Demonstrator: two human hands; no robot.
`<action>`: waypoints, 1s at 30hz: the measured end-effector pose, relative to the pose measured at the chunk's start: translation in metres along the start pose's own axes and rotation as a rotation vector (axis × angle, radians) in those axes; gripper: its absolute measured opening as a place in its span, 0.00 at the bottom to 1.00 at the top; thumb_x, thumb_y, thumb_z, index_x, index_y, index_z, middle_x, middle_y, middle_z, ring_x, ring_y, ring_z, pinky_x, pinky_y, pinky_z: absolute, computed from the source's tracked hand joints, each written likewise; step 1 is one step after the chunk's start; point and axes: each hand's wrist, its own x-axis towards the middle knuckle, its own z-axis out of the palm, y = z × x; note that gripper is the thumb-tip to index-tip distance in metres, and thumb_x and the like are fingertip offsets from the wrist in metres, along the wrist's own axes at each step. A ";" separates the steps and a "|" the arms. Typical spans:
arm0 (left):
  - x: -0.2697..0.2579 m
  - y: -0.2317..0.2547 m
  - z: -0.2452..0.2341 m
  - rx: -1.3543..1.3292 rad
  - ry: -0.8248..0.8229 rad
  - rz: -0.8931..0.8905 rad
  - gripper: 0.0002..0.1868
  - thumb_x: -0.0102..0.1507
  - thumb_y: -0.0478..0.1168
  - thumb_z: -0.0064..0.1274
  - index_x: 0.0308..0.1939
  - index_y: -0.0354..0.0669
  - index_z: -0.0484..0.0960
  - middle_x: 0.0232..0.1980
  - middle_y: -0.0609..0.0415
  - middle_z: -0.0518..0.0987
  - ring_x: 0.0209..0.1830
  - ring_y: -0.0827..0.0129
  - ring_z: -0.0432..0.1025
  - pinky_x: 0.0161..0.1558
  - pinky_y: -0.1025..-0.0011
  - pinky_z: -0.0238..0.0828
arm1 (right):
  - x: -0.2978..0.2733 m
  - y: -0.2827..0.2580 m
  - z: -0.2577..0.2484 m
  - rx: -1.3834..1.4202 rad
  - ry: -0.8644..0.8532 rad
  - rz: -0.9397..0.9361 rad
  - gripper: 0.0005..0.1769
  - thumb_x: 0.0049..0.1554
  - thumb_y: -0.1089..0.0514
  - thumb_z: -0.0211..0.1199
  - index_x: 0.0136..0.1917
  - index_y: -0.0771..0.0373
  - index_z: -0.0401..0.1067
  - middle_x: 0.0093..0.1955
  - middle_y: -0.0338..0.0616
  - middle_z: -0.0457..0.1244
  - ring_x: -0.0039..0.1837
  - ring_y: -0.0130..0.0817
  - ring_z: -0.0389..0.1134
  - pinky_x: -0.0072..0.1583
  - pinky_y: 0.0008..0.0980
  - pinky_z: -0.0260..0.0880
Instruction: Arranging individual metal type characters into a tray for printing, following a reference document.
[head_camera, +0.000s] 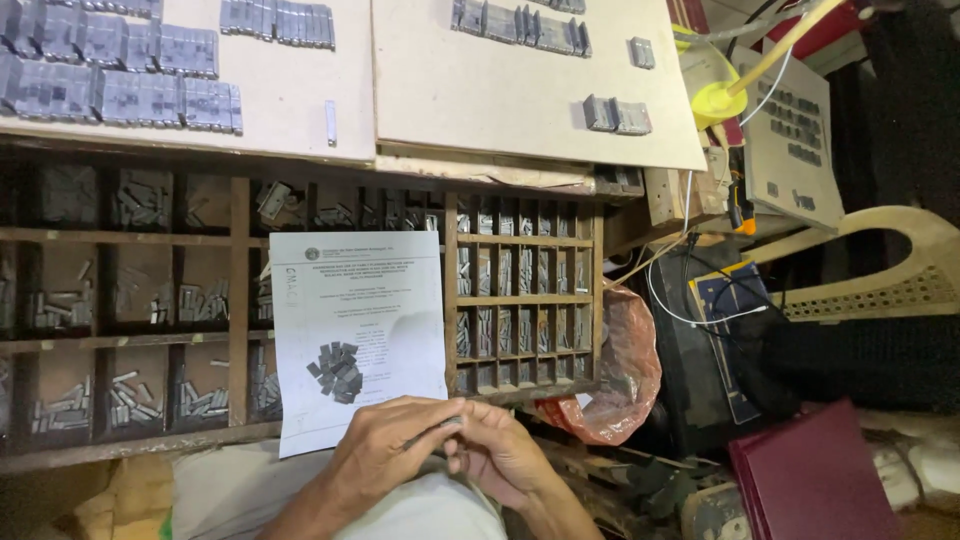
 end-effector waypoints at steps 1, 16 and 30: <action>-0.006 -0.004 -0.001 -0.001 0.000 -0.001 0.21 0.58 0.33 0.68 0.56 0.40 0.84 0.49 0.49 0.88 0.44 0.61 0.86 0.49 0.69 0.87 | 0.003 -0.010 0.008 0.000 0.001 0.000 0.09 0.60 0.60 0.67 0.50 0.67 0.72 0.37 0.47 0.68 0.37 0.29 0.69 0.41 0.25 0.75; -0.015 -0.002 -0.017 0.022 0.190 -0.464 0.17 0.57 0.38 0.66 0.50 0.44 0.88 0.49 0.54 0.89 0.47 0.71 0.86 0.50 0.76 0.86 | 0.111 -0.033 -0.051 -1.995 0.653 -0.847 0.12 0.65 0.62 0.54 0.58 0.68 0.74 0.42 0.49 0.66 0.34 0.37 0.67 0.26 0.30 0.72; -0.004 0.003 -0.004 -0.184 0.167 -0.625 0.14 0.55 0.39 0.68 0.45 0.45 0.92 0.47 0.51 0.90 0.49 0.69 0.86 0.57 0.75 0.84 | 0.007 -0.043 -0.016 -0.227 0.257 -0.546 0.04 0.58 0.65 0.65 0.47 0.67 0.76 0.48 0.51 0.71 0.47 0.34 0.71 0.49 0.27 0.74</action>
